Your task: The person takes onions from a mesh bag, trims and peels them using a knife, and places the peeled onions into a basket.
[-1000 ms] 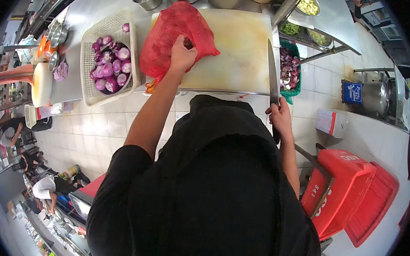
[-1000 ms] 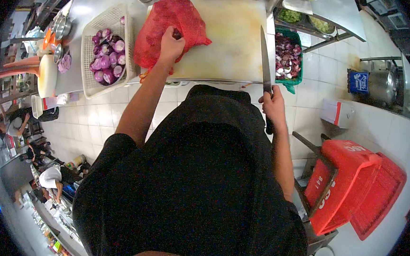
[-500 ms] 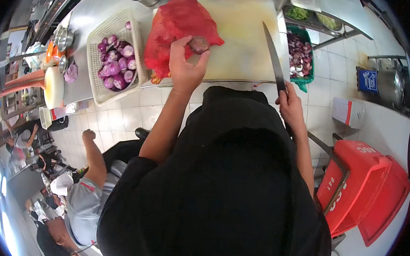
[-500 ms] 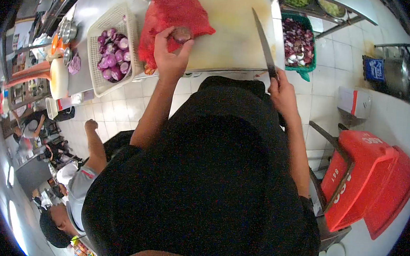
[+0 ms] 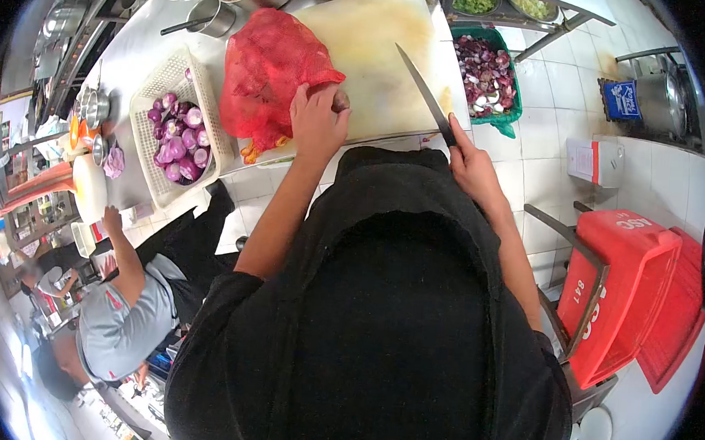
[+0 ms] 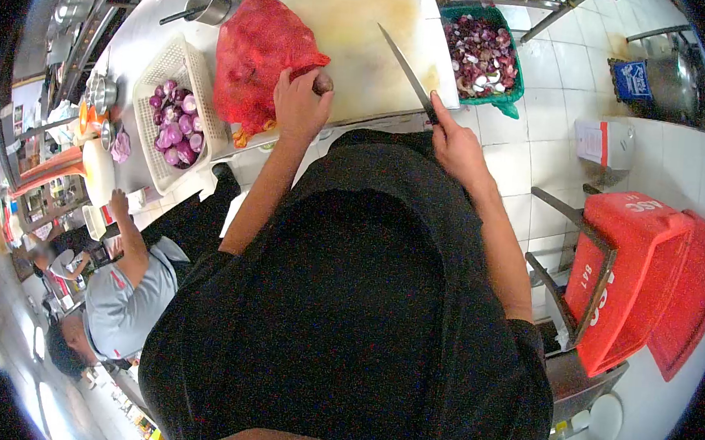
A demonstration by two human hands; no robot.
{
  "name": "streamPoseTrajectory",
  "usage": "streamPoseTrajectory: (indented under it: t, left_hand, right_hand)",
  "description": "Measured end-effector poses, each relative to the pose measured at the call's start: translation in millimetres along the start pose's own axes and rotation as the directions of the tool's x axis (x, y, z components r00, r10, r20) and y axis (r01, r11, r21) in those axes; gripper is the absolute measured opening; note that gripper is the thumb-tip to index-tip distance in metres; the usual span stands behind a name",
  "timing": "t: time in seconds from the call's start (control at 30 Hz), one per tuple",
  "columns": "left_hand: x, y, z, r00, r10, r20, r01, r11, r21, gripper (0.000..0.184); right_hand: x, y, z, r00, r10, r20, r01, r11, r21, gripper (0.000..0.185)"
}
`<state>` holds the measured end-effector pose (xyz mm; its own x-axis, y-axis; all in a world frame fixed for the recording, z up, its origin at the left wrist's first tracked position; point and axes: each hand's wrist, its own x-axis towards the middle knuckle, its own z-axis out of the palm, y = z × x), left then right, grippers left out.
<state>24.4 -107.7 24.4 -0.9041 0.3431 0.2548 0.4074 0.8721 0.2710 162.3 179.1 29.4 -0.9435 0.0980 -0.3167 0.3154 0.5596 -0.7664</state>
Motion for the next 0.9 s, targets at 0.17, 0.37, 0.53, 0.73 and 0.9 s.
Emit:
streamPoseTrajectory:
  t: [0.17,0.37,0.53,0.73,0.9]
  left_hand:
    - [-17,-9,-11,0.996,-0.033,-0.078,0.034,0.999,0.013,0.049]
    - [-24,-9,-56,0.974,-0.06,-0.22,0.08,0.994,0.081,0.047]
    - [-19,-7,-54,0.965,-0.148,-0.215,0.076,0.948,-0.308,0.048]
    - [10,19,15,0.969,-0.168,0.181,0.244,0.764,-0.597,0.043]
    - [29,15,57,0.964,-0.16,0.215,0.262,0.734,-0.627,0.042]
  right_hand:
    - [5,10,0,0.999,-0.003,-0.042,0.003,1.0,0.0,0.062]
    - [19,10,-3,0.999,0.038,-0.003,-0.038,0.999,0.012,0.06]
    - [28,6,-7,1.0,0.007,0.004,-0.007,0.995,-0.1,0.06]
    - [39,6,-2,1.0,0.001,0.014,0.002,0.981,-0.196,0.066]
    - [25,-3,3,0.994,-0.092,0.058,0.099,0.986,-0.131,0.07]
